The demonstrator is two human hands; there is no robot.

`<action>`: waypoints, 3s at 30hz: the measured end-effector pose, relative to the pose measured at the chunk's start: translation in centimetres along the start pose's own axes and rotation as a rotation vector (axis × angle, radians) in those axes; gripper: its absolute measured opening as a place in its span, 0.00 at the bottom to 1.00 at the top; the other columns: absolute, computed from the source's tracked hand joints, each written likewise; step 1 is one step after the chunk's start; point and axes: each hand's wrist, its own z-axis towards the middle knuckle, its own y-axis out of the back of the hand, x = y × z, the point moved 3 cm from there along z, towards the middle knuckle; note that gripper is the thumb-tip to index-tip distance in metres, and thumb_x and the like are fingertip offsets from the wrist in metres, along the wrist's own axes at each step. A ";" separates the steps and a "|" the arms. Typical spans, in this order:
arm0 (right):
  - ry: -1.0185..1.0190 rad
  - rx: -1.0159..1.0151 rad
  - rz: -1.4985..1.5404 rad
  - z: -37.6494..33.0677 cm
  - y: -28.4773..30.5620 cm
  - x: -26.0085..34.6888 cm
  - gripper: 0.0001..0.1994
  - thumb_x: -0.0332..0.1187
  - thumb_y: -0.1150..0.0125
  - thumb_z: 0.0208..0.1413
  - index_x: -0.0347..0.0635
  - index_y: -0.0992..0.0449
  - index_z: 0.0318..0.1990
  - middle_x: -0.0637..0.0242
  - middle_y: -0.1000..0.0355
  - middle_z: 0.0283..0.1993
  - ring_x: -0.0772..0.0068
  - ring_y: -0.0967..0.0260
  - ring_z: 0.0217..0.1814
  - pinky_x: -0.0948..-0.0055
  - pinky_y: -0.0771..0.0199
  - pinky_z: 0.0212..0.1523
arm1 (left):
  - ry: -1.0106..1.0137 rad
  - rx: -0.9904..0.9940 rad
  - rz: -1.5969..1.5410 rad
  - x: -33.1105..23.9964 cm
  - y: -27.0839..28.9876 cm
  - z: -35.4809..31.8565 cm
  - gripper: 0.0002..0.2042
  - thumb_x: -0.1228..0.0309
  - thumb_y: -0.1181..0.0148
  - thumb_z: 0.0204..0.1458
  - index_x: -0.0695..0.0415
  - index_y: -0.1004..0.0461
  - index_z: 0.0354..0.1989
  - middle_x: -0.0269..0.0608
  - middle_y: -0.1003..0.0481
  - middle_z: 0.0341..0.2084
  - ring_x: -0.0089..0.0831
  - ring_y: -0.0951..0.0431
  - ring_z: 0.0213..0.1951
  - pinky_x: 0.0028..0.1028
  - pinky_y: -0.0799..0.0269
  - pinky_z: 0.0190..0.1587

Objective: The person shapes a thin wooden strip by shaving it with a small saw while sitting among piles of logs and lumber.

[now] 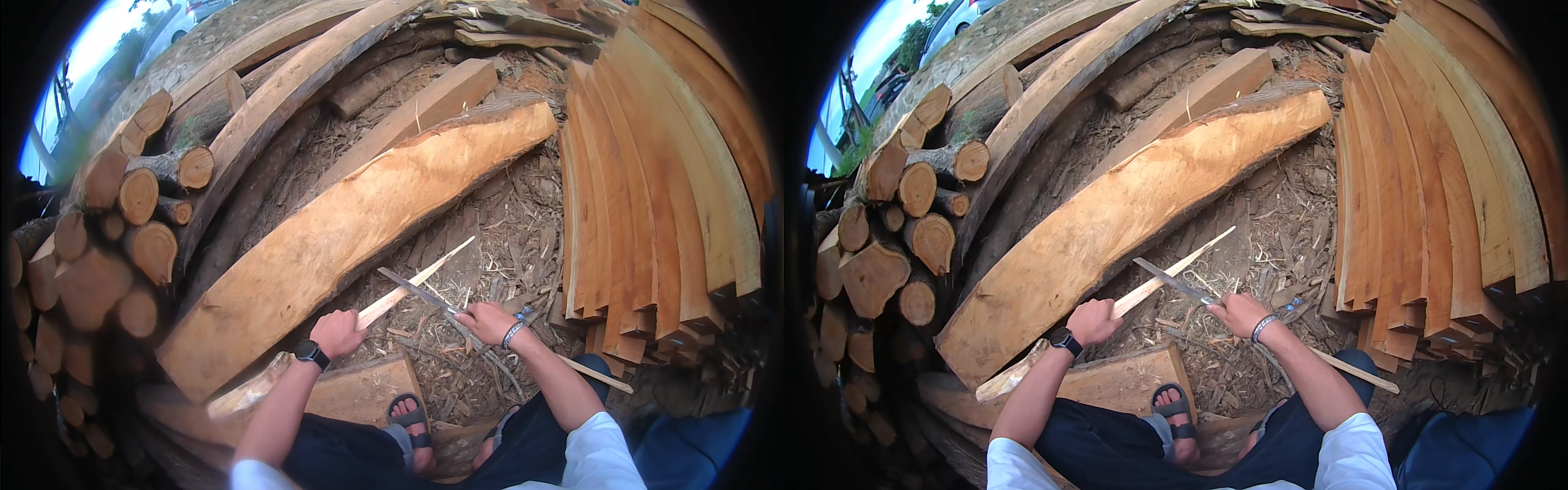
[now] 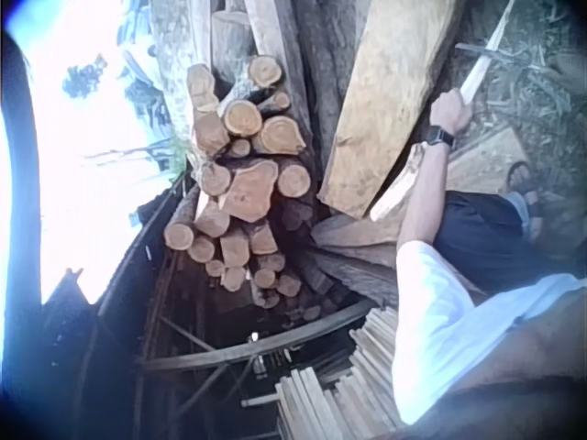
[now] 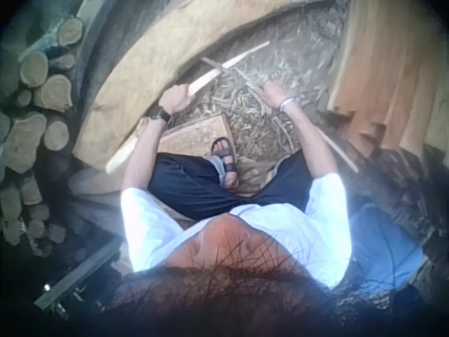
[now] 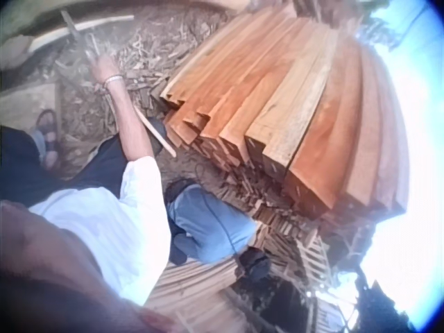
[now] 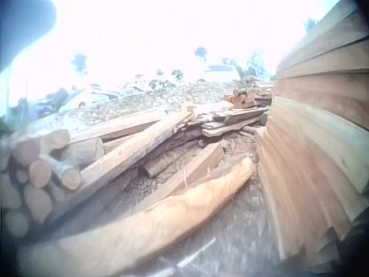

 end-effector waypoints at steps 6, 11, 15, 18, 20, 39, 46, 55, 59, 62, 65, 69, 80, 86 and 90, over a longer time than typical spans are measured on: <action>-0.118 -0.032 0.017 0.7 1.6 -0.7 0.27 0.52 0.51 0.65 0.31 0.21 0.34 0.38 0.25 0.32 0.37 0.25 0.41 0.48 0.28 0.47 | 0.017 0.024 0.019 -0.2 0.3 0.1 0.19 0.57 0.45 0.48 0.65 0.26 0.29 0.61 0.23 0.29 0.56 0.22 0.36 0.47 0.27 0.41; -0.072 0.015 0.012 0.6 0.6 -0.7 0.28 0.52 0.51 0.65 0.30 0.21 0.33 0.38 0.25 0.32 0.38 0.25 0.40 0.48 0.28 0.46 | 0.016 0.031 0.010 0.1 0.1 0.1 0.18 0.58 0.45 0.48 0.65 0.26 0.29 0.62 0.23 0.28 0.56 0.22 0.36 0.47 0.26 0.40; -0.171 -0.069 -0.034 1.6 2.4 -2.8 0.27 0.50 0.52 0.66 0.30 0.21 0.33 0.37 0.25 0.33 0.37 0.25 0.40 0.50 0.27 0.45 | -0.001 -0.004 0.018 0.2 0.1 0.2 0.18 0.58 0.45 0.48 0.65 0.26 0.30 0.61 0.23 0.28 0.56 0.22 0.35 0.47 0.27 0.40; -0.064 -0.024 -0.001 0.2 0.6 0.0 0.27 0.50 0.52 0.66 0.30 0.20 0.34 0.38 0.25 0.32 0.38 0.25 0.40 0.50 0.27 0.44 | 0.045 0.031 0.011 0.0 0.4 0.1 0.19 0.57 0.46 0.49 0.65 0.23 0.33 0.63 0.22 0.32 0.54 0.21 0.38 0.45 0.25 0.43; -0.050 0.030 0.042 0.3 0.9 -0.1 0.27 0.50 0.51 0.65 0.29 0.21 0.34 0.37 0.25 0.32 0.38 0.25 0.40 0.50 0.27 0.44 | 0.022 0.040 0.022 0.3 -0.1 0.1 0.20 0.57 0.46 0.49 0.65 0.23 0.33 0.63 0.22 0.32 0.55 0.21 0.38 0.45 0.25 0.43; -0.085 0.009 0.036 0.7 0.8 -1.5 0.27 0.51 0.50 0.64 0.31 0.20 0.34 0.38 0.25 0.35 0.37 0.26 0.42 0.50 0.28 0.49 | 0.071 0.061 -0.015 1.5 -0.5 0.0 0.19 0.56 0.46 0.49 0.65 0.25 0.32 0.62 0.23 0.32 0.57 0.22 0.39 0.47 0.27 0.43; -0.080 -0.049 0.006 0.7 0.9 -2.2 0.27 0.51 0.49 0.64 0.30 0.21 0.34 0.38 0.24 0.35 0.38 0.25 0.40 0.50 0.27 0.46 | 0.067 0.026 -0.040 1.4 0.2 -0.2 0.20 0.57 0.47 0.49 0.66 0.22 0.34 0.63 0.22 0.32 0.55 0.21 0.39 0.45 0.26 0.44; -0.051 -0.018 -0.013 0.5 0.9 -1.7 0.26 0.50 0.50 0.64 0.30 0.21 0.35 0.38 0.25 0.36 0.37 0.26 0.43 0.48 0.29 0.47 | 0.083 0.033 -0.077 2.3 -0.5 0.3 0.20 0.57 0.46 0.48 0.66 0.23 0.33 0.62 0.22 0.31 0.54 0.20 0.37 0.45 0.25 0.43; -0.191 -0.038 0.034 1.1 3.2 -3.4 0.25 0.50 0.50 0.65 0.31 0.21 0.38 0.39 0.24 0.37 0.37 0.26 0.44 0.50 0.29 0.50 | 0.046 0.049 -0.108 2.3 -1.0 0.3 0.20 0.56 0.45 0.49 0.66 0.25 0.30 0.61 0.22 0.29 0.55 0.21 0.36 0.46 0.26 0.41; -0.185 -0.041 -0.022 1.4 2.6 -3.9 0.25 0.50 0.50 0.64 0.32 0.21 0.39 0.39 0.24 0.37 0.37 0.27 0.45 0.51 0.29 0.50 | 0.037 0.028 -0.102 2.0 -0.6 0.4 0.20 0.56 0.45 0.49 0.66 0.25 0.30 0.62 0.22 0.29 0.55 0.21 0.36 0.46 0.26 0.41; 0.015 0.033 0.010 0.3 0.4 -0.8 0.27 0.52 0.51 0.64 0.31 0.21 0.39 0.38 0.25 0.38 0.36 0.26 0.44 0.50 0.28 0.49 | 0.075 0.028 -0.104 2.7 -0.9 0.1 0.20 0.56 0.45 0.49 0.66 0.24 0.31 0.61 0.22 0.30 0.55 0.21 0.37 0.45 0.26 0.41; -0.215 -0.022 -0.023 1.6 2.8 -4.4 0.27 0.52 0.51 0.64 0.31 0.21 0.38 0.38 0.24 0.36 0.36 0.26 0.44 0.51 0.28 0.49 | 0.054 0.098 -0.090 2.3 -1.4 0.7 0.20 0.55 0.45 0.49 0.66 0.23 0.32 0.61 0.22 0.31 0.54 0.20 0.37 0.45 0.25 0.42; -0.152 -0.024 -0.034 1.7 1.0 -3.4 0.25 0.50 0.50 0.64 0.32 0.20 0.38 0.39 0.25 0.35 0.37 0.26 0.42 0.51 0.28 0.47 | 0.069 0.098 -0.130 3.3 -1.5 0.6 0.21 0.55 0.45 0.50 0.66 0.22 0.32 0.61 0.22 0.30 0.54 0.19 0.36 0.45 0.24 0.40; -0.081 0.029 -0.011 0.4 -0.7 -1.4 0.26 0.51 0.50 0.64 0.31 0.21 0.38 0.36 0.25 0.38 0.36 0.27 0.45 0.48 0.29 0.49 | 0.070 0.097 -0.146 3.6 -2.0 0.6 0.21 0.55 0.46 0.50 0.66 0.22 0.31 0.62 0.22 0.30 0.54 0.19 0.36 0.45 0.24 0.40; -0.168 0.044 -0.062 1.4 0.6 -2.1 0.26 0.51 0.50 0.64 0.30 0.21 0.39 0.36 0.25 0.39 0.36 0.27 0.45 0.49 0.29 0.50 | 0.038 0.090 -0.114 3.1 -1.7 0.4 0.22 0.55 0.47 0.49 0.66 0.22 0.31 0.62 0.22 0.30 0.54 0.20 0.36 0.45 0.24 0.40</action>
